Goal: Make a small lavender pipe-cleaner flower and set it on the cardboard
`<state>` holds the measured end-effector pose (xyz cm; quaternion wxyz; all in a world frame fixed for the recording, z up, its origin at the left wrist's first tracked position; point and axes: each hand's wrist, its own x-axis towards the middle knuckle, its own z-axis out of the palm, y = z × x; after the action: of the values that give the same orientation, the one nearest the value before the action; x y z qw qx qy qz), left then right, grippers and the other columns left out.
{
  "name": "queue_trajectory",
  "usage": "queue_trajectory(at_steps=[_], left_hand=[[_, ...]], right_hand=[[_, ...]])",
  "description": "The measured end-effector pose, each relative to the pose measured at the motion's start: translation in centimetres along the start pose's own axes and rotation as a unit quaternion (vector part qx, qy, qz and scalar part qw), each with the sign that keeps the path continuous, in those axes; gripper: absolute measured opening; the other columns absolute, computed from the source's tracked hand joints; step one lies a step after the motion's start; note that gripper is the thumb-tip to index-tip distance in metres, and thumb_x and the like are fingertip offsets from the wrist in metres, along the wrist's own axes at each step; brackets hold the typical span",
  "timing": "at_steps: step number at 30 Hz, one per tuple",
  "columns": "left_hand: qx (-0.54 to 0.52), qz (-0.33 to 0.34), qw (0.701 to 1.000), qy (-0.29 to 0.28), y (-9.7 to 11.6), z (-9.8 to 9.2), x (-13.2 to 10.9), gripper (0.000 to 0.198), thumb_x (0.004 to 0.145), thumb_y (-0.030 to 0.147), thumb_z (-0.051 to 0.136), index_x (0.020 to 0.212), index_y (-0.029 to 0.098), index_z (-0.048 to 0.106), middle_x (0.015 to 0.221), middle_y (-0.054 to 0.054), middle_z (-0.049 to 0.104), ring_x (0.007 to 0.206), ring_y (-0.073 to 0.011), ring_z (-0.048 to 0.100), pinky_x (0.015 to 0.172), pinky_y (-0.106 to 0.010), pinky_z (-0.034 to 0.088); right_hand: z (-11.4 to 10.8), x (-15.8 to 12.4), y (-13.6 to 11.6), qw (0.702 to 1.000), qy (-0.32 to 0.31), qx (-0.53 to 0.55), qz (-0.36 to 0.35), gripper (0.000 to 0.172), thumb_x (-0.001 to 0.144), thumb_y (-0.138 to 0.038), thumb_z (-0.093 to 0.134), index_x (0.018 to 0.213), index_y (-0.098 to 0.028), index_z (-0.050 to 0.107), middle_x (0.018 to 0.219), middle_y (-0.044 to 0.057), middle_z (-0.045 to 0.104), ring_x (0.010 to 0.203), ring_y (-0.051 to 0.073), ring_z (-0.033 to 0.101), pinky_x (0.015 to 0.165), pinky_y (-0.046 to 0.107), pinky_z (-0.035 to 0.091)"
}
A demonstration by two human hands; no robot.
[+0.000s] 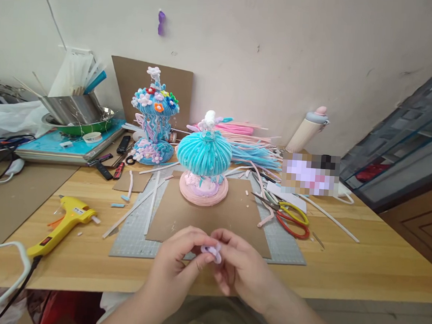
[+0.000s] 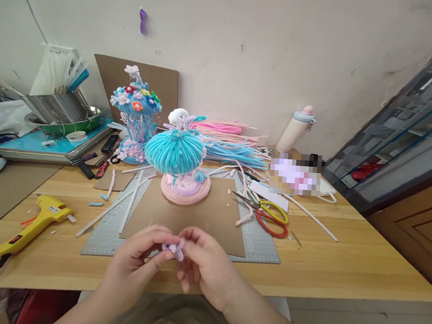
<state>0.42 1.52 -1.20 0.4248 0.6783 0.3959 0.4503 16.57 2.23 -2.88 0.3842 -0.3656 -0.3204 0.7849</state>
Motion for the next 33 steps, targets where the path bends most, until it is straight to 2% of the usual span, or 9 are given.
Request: queue_trajectory(at_steps=[2,4,8,11,14,18,21,27,33], left_hand=[[0.058,0.008,0.998,-0.002,0.1,-0.1,0.0,0.014,0.082,0.016,0.058,0.091,0.022,0.067,0.081,-0.004,0.065,0.075,-0.016,0.059,0.069,-0.025,0.046],[0.099,0.012,0.995,-0.012,0.3,-0.2,0.1,0.015,0.082,0.016,0.056,0.092,0.022,0.066,0.08,-0.004,0.064,0.072,-0.0157,0.059,0.067,-0.024,0.046],[0.148,0.003,0.987,-0.06,0.6,-0.2,0.1,0.017,0.084,0.015,0.052,0.092,0.021,0.066,0.08,-0.004,0.062,0.071,-0.0148,0.057,0.064,-0.023,0.044],[0.158,-0.023,0.985,-0.061,0.5,0.0,0.0,0.015,0.082,0.015,0.053,0.091,0.02,0.065,0.079,-0.003,0.062,0.07,-0.0146,0.056,0.063,-0.023,0.043],[0.121,-0.076,0.989,-0.045,0.2,0.3,-0.2,0.01,0.082,0.019,0.054,0.085,0.019,0.064,0.074,-0.002,0.062,0.067,-0.0142,0.054,0.062,-0.023,0.042],[-0.053,-0.206,0.976,-0.032,0.1,0.8,-0.2,0.014,0.077,0.029,0.06,0.07,0.017,0.057,0.059,0.002,0.054,0.054,-0.0112,0.047,0.05,-0.021,0.04],[-0.194,-0.276,0.941,-0.034,0.2,1.0,0.0,0.024,0.069,0.037,0.068,0.066,0.018,0.053,0.05,0.007,0.045,0.043,-0.0081,0.039,0.04,-0.019,0.039],[-0.32,-0.333,0.886,-0.046,-0.1,0.9,-0.1,0.022,0.069,0.031,0.07,0.066,0.015,0.055,0.052,0.004,0.053,0.039,-0.0046,0.038,0.035,-0.015,0.037],[-0.377,-0.368,0.846,-0.084,-0.4,0.8,-0.5,0.019,0.072,0.027,0.069,0.07,0.013,0.056,0.056,0.002,0.055,0.038,-0.0024,0.038,0.034,-0.013,0.038]], right_hand=[[0.2,-0.4,-0.2,0.968,0.094,-0.171,-0.16,0.021,0.084,-0.04,0.051,0.082,-0.019,0.049,0.066,-0.003,0.045,0.051,0.008,0.042,0.042,0.018,0.032],[0.4,-1.1,-0.9,0.892,0.118,-0.345,-0.267,0.021,0.086,-0.036,0.05,0.074,-0.018,0.05,0.07,-0.001,0.046,0.061,0.01,0.043,0.053,0.021,0.034],[0.8,-1.9,-2.0,0.806,0.068,-0.531,-0.253,0.015,0.085,-0.024,0.05,0.071,-0.018,0.051,0.071,-0.001,0.05,0.064,0.011,0.044,0.056,0.023,0.031],[1.0,-1.7,-1.9,0.819,0.061,-0.531,-0.207,0.017,0.086,-0.021,0.046,0.07,-0.018,0.051,0.069,-0.001,0.051,0.062,0.011,0.044,0.054,0.023,0.03],[0.9,-1.1,-1.4,0.88,0.057,-0.443,-0.162,0.018,0.084,-0.023,0.048,0.069,-0.017,0.053,0.066,-0.001,0.053,0.062,0.011,0.045,0.054,0.022,0.032],[0.3,-0.6,-1.3,0.959,0.07,-0.241,-0.132,0.02,0.079,-0.028,0.054,0.064,-0.016,0.048,0.052,-0.006,0.042,0.047,0.007,0.033,0.045,0.019,0.025],[-0.3,-0.4,-1.5,0.983,0.079,-0.106,-0.125,0.024,0.076,-0.032,0.058,0.063,-0.018,0.044,0.045,-0.011,0.027,0.041,0.005,0.016,0.04,0.018,0.013],[-1.0,-1.0,-2.4,0.979,0.047,-0.152,-0.125,0.025,0.081,-0.034,0.054,0.065,-0.018,0.043,0.048,-0.009,0.03,0.043,0.005,0.02,0.041,0.019,0.015],[-0.5,-2.1,-2.9,0.906,-0.025,-0.393,-0.156,0.019,0.085,-0.035,0.053,0.08,-0.017,0.051,0.068,-0.004,0.046,0.061,0.009,0.039,0.054,0.02,0.031]])
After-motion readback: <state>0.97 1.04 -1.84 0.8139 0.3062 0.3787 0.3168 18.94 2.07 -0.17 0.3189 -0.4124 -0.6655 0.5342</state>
